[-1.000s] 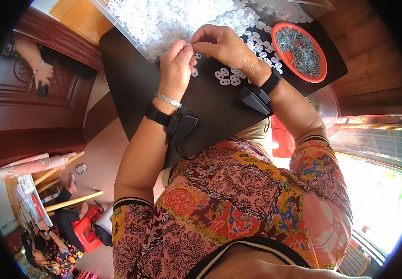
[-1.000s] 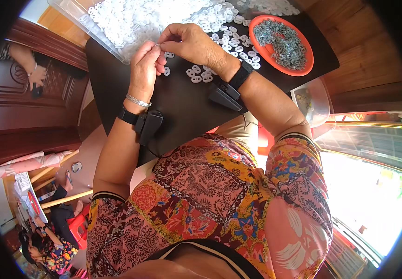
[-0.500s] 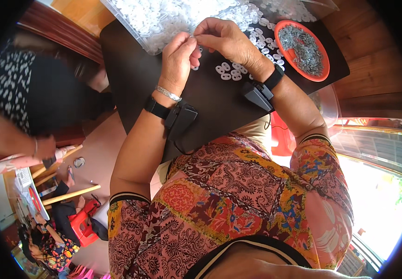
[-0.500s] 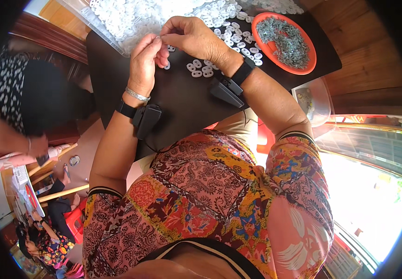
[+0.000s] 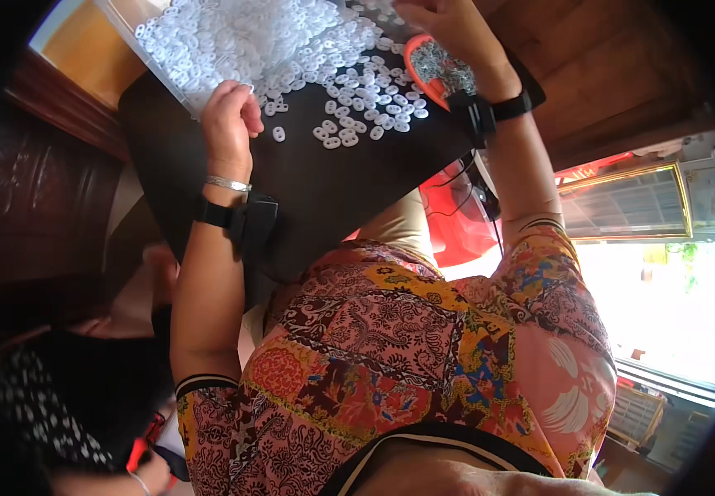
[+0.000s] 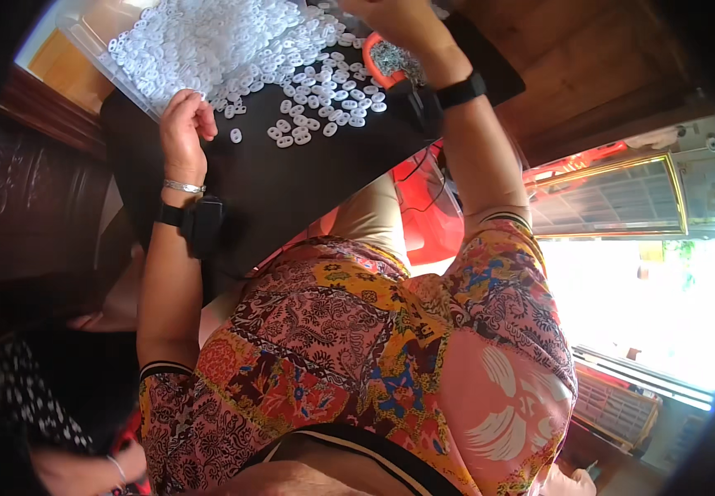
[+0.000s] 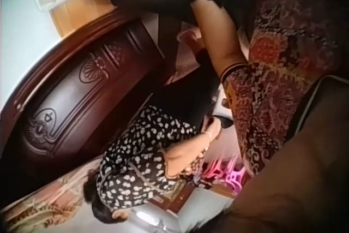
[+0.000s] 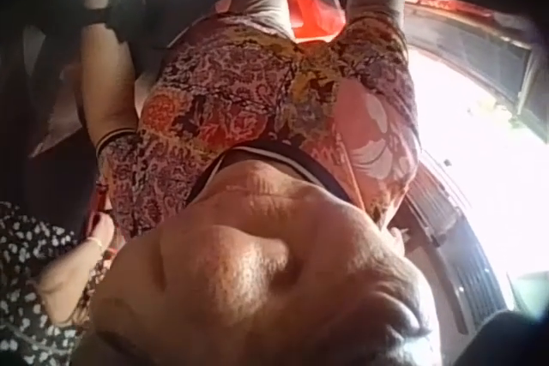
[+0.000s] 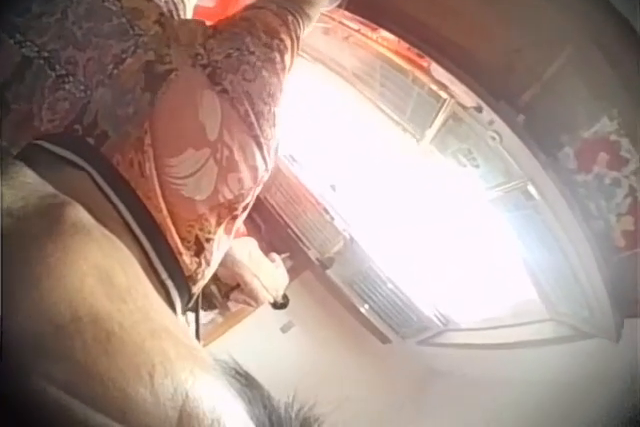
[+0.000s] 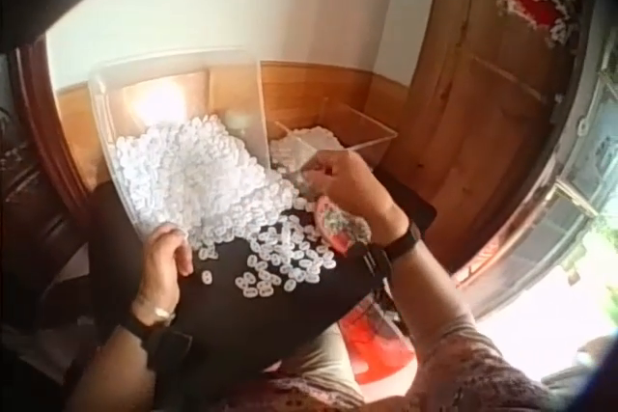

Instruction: Manually inserting small metal pins into holes of white plastic clips to assemble hardware components.

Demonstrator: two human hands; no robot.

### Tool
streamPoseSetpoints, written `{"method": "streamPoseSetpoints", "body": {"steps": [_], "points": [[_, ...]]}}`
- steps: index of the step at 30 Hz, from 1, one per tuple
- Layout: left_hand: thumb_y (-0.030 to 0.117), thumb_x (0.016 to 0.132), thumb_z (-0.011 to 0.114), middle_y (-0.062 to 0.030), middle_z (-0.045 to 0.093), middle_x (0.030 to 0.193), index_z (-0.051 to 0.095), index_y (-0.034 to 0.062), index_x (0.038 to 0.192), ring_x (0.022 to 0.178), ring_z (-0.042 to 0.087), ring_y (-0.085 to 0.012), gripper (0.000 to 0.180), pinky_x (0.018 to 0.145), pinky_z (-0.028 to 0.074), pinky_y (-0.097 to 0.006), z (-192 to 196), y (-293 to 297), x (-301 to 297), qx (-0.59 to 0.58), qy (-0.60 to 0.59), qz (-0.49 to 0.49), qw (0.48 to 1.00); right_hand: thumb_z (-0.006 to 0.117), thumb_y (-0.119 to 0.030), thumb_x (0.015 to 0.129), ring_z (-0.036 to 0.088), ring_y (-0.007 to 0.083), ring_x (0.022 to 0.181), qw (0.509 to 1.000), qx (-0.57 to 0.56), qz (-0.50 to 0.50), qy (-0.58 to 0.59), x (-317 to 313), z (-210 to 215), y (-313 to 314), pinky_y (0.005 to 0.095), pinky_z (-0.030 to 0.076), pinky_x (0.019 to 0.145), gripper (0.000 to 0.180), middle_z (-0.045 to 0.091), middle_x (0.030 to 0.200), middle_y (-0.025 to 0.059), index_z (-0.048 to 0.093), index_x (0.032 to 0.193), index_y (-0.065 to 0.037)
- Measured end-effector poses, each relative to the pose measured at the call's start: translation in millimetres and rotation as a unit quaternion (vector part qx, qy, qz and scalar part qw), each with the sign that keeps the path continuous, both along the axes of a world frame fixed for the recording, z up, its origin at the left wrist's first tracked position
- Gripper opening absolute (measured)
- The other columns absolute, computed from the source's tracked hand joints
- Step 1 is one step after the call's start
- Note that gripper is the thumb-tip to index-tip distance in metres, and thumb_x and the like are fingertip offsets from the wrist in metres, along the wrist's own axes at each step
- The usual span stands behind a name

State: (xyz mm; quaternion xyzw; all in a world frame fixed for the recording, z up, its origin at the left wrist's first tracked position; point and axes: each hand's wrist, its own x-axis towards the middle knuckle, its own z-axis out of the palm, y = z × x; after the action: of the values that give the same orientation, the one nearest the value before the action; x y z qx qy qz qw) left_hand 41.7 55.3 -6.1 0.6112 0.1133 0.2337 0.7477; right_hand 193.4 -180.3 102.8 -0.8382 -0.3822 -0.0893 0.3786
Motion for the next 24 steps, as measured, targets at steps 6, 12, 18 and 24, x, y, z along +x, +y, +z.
{"method": "streamPoseSetpoints", "body": {"steps": [6,12,18,24], "points": [[0.017,0.083,0.049,0.0009,0.048,0.055,0.05,0.0088,0.067,0.045,0.043,-0.0078,0.018,0.041,0.03,-0.022,2.4,-3.0,-2.4,-0.009,0.003,-0.017,1.0,0.064,-0.026,0.077,0.063,0.02,0.071,0.968,-0.24,0.004,-0.075,42.7,-43.3,-58.7,0.0312,0.049,0.067,0.024,0.066,0.078,0.011,0.067,0.089,-0.005],[0.018,0.083,0.049,0.0011,0.048,0.055,0.05,0.0093,0.065,0.044,0.042,-0.0074,0.019,0.041,0.03,-0.021,3.3,-6.6,-3.2,-0.003,0.024,-0.025,0.999,0.061,-0.023,0.072,0.063,0.0272,0.075,0.932,-0.336,-0.006,-0.135,48.4,-78.8,-62.0,0.0357,0.049,0.067,0.022,0.065,0.08,0.0136,0.066,0.083,-0.005],[0.018,0.083,0.049,0.0009,0.048,0.055,0.049,0.0096,0.063,0.045,0.043,-0.0074,0.021,0.041,0.031,-0.021,1.2,-6.7,-1.8,-0.003,0.041,-0.023,0.999,0.06,-0.024,0.073,0.062,0.0302,0.076,0.938,-0.331,-0.056,-0.089,45.7,-79.6,-62.8,0.039,0.048,0.066,0.021,0.065,0.081,0.0135,0.066,0.084,-0.007],[0.018,0.083,0.049,0.0007,0.048,0.055,0.049,0.0094,0.063,0.046,0.043,-0.0077,0.022,0.042,0.031,-0.021,-0.2,-6.9,-3.0,0.012,0.042,-0.042,0.998,0.057,-0.028,0.08,0.06,0.0329,0.071,0.955,-0.268,-0.064,-0.106,40.8,-74.8,-71.4,0.0403,0.047,0.065,0.024,0.062,0.075,0.016,0.063,0.087,-0.006]]}}
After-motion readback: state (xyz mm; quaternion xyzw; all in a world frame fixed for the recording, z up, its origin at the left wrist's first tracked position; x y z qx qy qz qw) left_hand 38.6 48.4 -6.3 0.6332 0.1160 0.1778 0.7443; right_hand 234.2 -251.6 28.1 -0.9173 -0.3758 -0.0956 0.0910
